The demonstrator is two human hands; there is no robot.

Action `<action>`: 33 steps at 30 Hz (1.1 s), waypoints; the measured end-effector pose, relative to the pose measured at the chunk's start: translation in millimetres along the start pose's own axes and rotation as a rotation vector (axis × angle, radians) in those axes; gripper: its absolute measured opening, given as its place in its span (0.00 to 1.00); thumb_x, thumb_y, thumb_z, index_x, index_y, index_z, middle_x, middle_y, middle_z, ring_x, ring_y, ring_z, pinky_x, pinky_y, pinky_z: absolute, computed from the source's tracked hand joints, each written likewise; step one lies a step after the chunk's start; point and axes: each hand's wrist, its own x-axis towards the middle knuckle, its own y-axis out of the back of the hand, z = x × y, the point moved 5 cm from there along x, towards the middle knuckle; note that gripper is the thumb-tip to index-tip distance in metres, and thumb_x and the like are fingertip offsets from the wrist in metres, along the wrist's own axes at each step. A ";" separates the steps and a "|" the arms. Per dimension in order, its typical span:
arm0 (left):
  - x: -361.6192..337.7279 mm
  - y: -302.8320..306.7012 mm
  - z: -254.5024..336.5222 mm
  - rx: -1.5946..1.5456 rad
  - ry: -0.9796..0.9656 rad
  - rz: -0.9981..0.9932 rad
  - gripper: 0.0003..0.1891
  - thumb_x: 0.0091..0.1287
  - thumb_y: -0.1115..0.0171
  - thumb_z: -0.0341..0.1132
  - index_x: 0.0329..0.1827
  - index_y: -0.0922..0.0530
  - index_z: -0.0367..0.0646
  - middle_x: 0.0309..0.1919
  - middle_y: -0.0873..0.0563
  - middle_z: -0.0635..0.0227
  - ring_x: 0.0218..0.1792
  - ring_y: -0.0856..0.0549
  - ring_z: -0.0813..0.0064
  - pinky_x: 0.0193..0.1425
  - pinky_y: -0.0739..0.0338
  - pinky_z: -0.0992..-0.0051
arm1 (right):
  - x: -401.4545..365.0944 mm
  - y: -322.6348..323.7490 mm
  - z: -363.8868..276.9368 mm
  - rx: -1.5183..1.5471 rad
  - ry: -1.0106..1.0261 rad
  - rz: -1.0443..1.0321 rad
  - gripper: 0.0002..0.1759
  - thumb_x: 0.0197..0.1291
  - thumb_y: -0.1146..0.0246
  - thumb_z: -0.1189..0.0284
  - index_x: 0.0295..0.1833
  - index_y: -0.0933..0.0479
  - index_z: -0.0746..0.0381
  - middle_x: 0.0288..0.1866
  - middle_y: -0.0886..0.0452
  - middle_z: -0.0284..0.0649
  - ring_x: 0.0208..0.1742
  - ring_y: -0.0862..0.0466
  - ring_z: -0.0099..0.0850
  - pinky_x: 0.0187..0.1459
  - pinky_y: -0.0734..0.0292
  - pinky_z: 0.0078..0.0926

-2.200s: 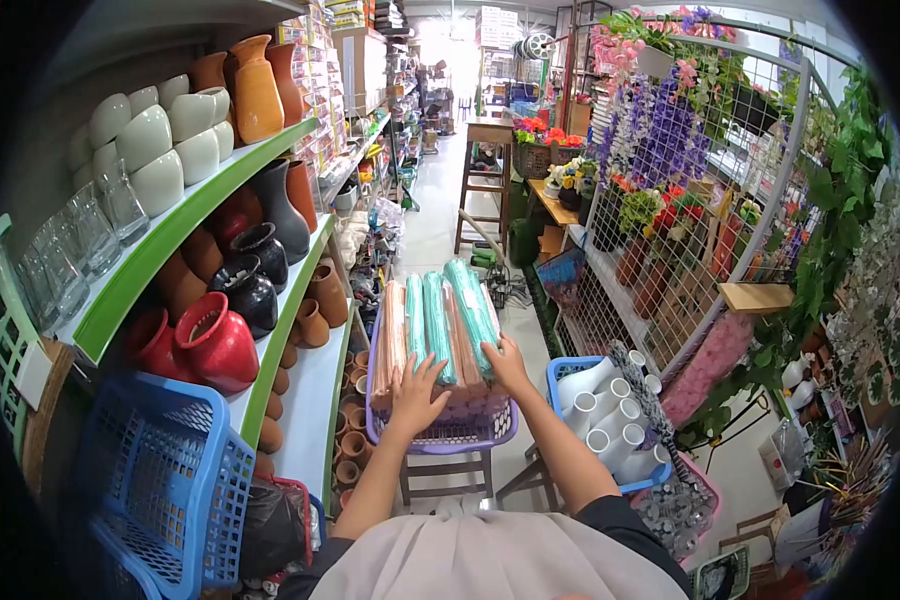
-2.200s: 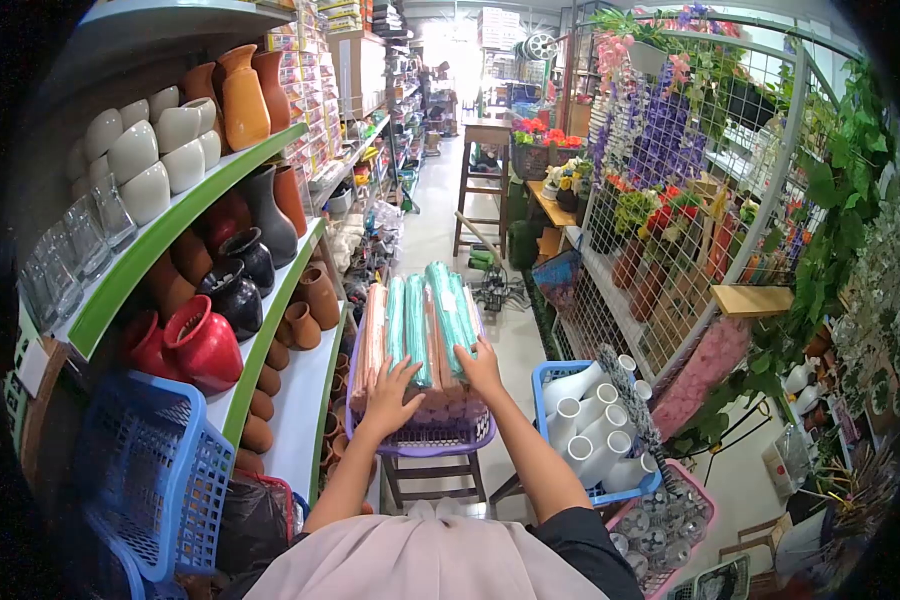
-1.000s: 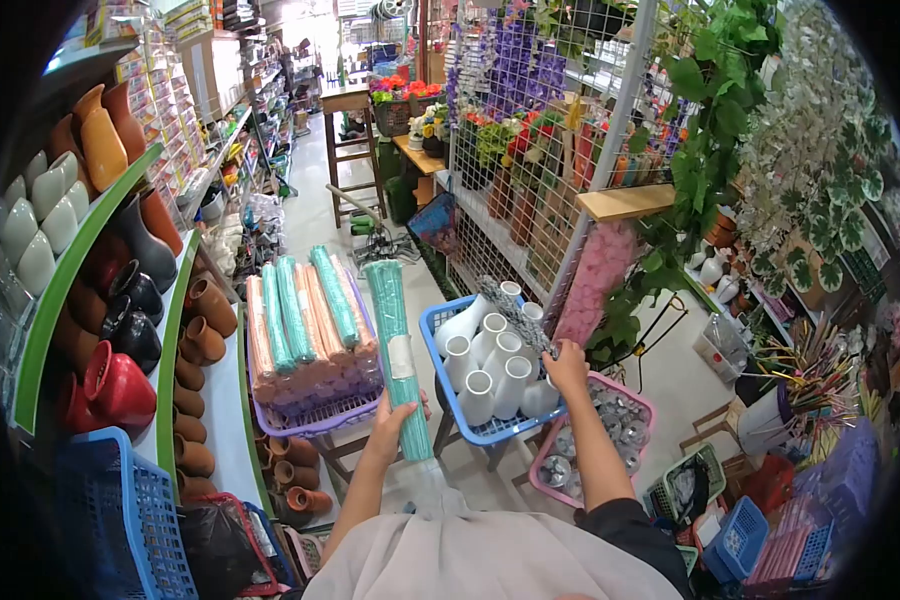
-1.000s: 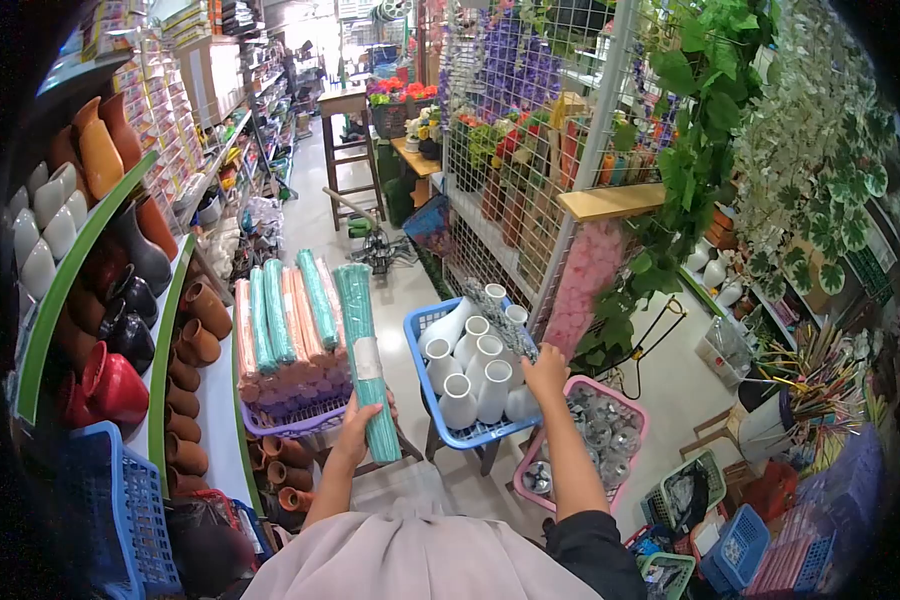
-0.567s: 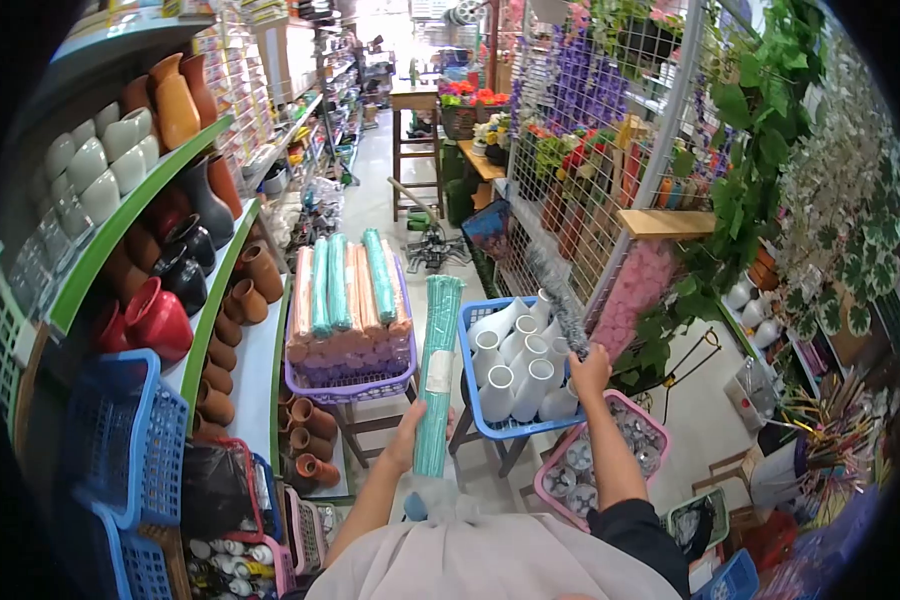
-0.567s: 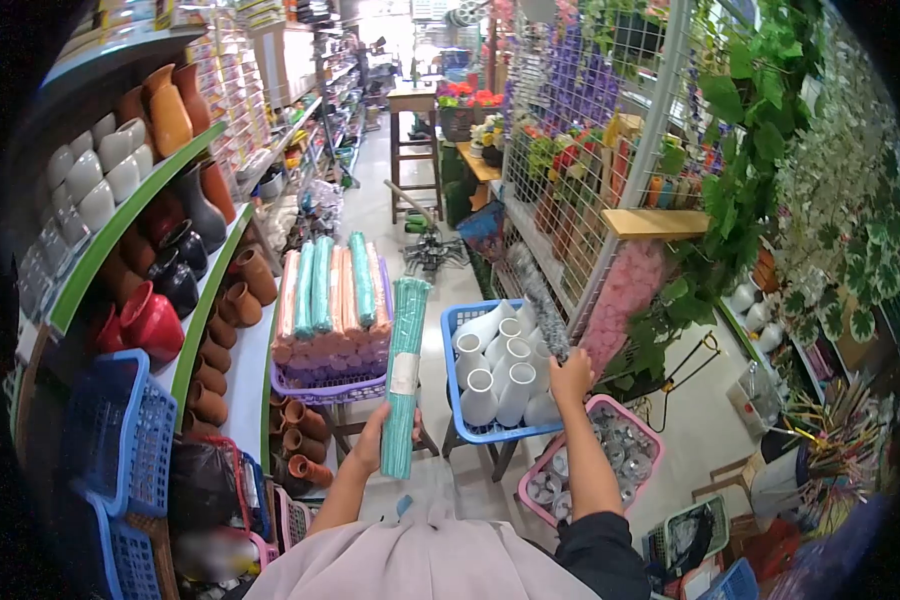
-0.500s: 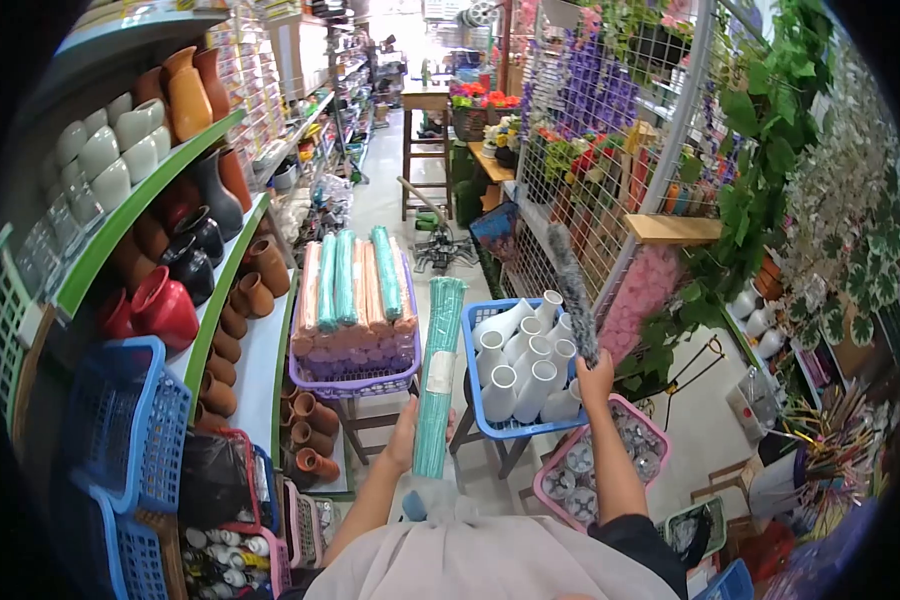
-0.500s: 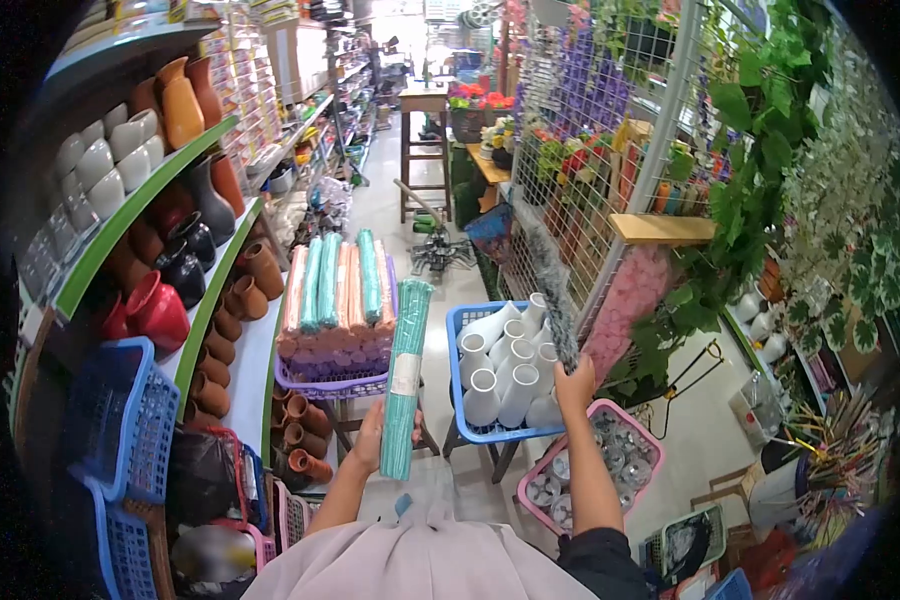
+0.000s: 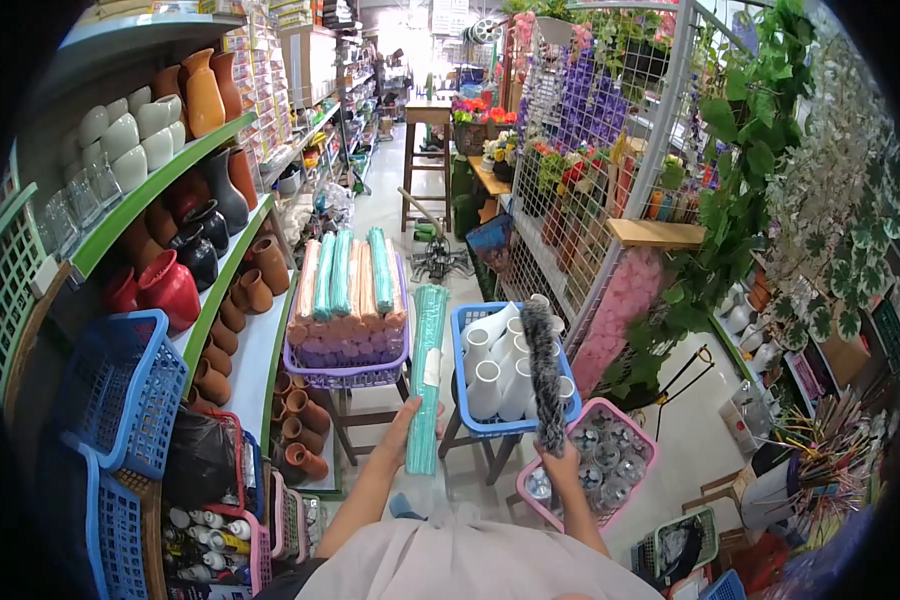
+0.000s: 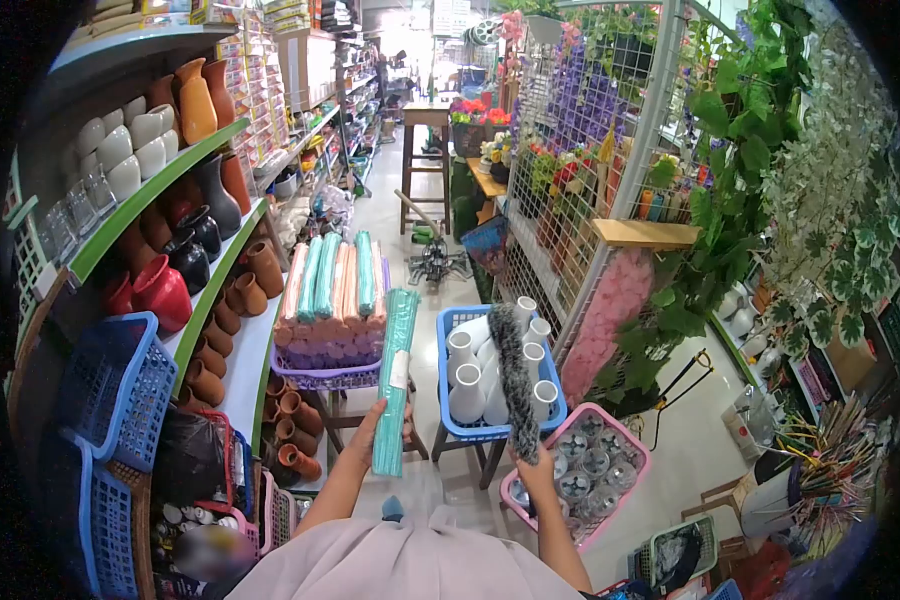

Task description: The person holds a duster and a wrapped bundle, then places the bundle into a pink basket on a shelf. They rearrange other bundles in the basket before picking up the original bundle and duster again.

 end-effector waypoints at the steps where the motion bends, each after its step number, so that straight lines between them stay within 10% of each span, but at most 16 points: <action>1: -0.1 -2.4 -0.1 -0.020 0.019 -0.020 0.29 0.69 0.49 0.60 0.53 0.30 0.41 0.39 0.25 0.66 0.34 0.21 0.74 0.33 0.20 0.74 | -7.4 1.3 -6.1 -0.005 0.086 0.061 0.15 0.57 0.31 0.67 0.45 0.21 0.66 0.29 0.18 0.35 0.29 0.21 0.26 0.33 0.26 0.25; 5: 4.2 -8.8 -0.3 -0.060 0.100 -0.091 0.31 0.71 0.63 0.64 0.51 0.29 0.42 0.38 0.22 0.64 0.27 0.23 0.76 0.28 0.27 0.74 | -21.7 8.8 -2.9 0.017 -0.025 0.077 0.20 0.57 0.32 0.63 0.49 0.21 0.67 0.34 0.15 0.43 0.36 0.17 0.31 0.40 0.25 0.28; 11: 0.8 -1.3 -17.2 -0.132 0.257 -0.035 0.25 0.75 0.63 0.57 0.52 0.30 0.45 0.34 0.24 0.64 0.30 0.23 0.73 0.36 0.24 0.73 | -45.5 -9.0 -69.0 -0.617 0.534 -0.223 0.24 0.44 0.28 0.61 0.46 0.20 0.63 0.40 0.17 0.47 0.43 0.17 0.47 0.45 0.23 0.42; 13: 16.2 25.4 -26.8 0.284 0.149 0.000 0.25 0.75 0.64 0.57 0.52 0.30 0.43 0.33 0.25 0.64 0.30 0.25 0.73 0.37 0.27 0.75 | -35.5 -5.1 -61.1 -0.556 0.664 -0.093 0.24 0.43 0.28 0.61 0.46 0.20 0.62 0.41 0.17 0.46 0.43 0.17 0.46 0.44 0.23 0.42; 17: -17.0 -10.6 -21.5 0.021 0.246 -0.179 0.27 0.75 0.64 0.58 0.51 0.30 0.41 0.32 0.26 0.64 0.30 0.26 0.75 0.35 0.28 0.76 | -22.1 2.9 -63.0 -0.297 0.062 0.077 0.22 0.44 0.28 0.61 0.44 0.21 0.60 0.41 0.17 0.46 0.43 0.18 0.46 0.40 0.23 0.41; 21: -20.4 -17.0 -21.6 -0.040 0.224 -0.128 0.26 0.75 0.64 0.58 0.51 0.30 0.42 0.33 0.25 0.67 0.29 0.23 0.75 0.34 0.27 0.75 | -46.3 -11.6 -77.7 -0.789 0.665 -0.252 0.19 0.50 0.30 0.58 0.42 0.21 0.60 0.35 0.17 0.49 0.37 0.17 0.47 0.36 0.24 0.41; 23: -32.1 -14.9 -12.1 0.278 0.314 0.149 0.25 0.75 0.63 0.59 0.50 0.29 0.45 0.35 0.25 0.67 0.31 0.24 0.77 0.35 0.27 0.76 | -32.4 -3.9 -65.7 -0.677 0.499 -0.118 0.20 0.47 0.29 0.59 0.41 0.22 0.60 0.34 0.17 0.48 0.37 0.17 0.46 0.35 0.24 0.41; 24: -22.6 -8.0 -25.2 -0.028 0.272 -0.191 0.25 0.74 0.60 0.58 0.56 0.29 0.45 0.36 0.22 0.70 0.34 0.23 0.78 0.35 0.25 0.76 | -23.2 3.6 -55.2 -0.564 0.334 0.012 0.20 0.45 0.28 0.60 0.40 0.22 0.60 0.34 0.18 0.47 0.37 0.17 0.45 0.35 0.24 0.40; 26: -24.5 -9.8 -26.1 0.016 0.265 -0.146 0.25 0.74 0.59 0.58 0.56 0.29 0.46 0.36 0.22 0.70 0.34 0.23 0.78 0.35 0.24 0.76 | -20.2 13.6 -53.6 -0.359 0.105 0.137 0.23 0.38 0.26 0.61 0.40 0.23 0.59 0.35 0.17 0.45 0.37 0.17 0.44 0.35 0.23 0.40; 29: -26.5 -12.4 -25.2 0.089 0.261 -0.098 0.25 0.74 0.59 0.58 0.57 0.30 0.46 0.37 0.21 0.69 0.35 0.22 0.79 0.37 0.23 0.76 | -38.7 0.0 -55.1 -0.618 0.659 -0.106 0.22 0.40 0.27 0.61 0.42 0.21 0.59 0.37 0.16 0.46 0.38 0.17 0.46 0.36 0.23 0.40; 31: -28.6 -26.5 -9.8 0.183 0.100 0.005 0.25 0.73 0.59 0.60 0.56 0.30 0.50 0.36 0.25 0.71 0.34 0.26 0.80 0.39 0.28 0.79 | -40.7 -4.1 -62.9 -0.755 0.590 -0.263 0.23 0.42 0.27 0.62 0.44 0.20 0.59 0.39 0.16 0.47 0.39 0.17 0.47 0.37 0.23 0.41; 33: -26.5 -13.7 -20.3 0.080 0.259 -0.100 0.27 0.72 0.56 0.61 0.65 0.34 0.54 0.37 0.24 0.69 0.34 0.24 0.79 0.39 0.26 0.75 | -30.8 11.9 -56.7 -0.554 0.376 0.053 0.24 0.41 0.27 0.62 0.46 0.20 0.58 0.39 0.16 0.48 0.39 0.17 0.48 0.38 0.23 0.41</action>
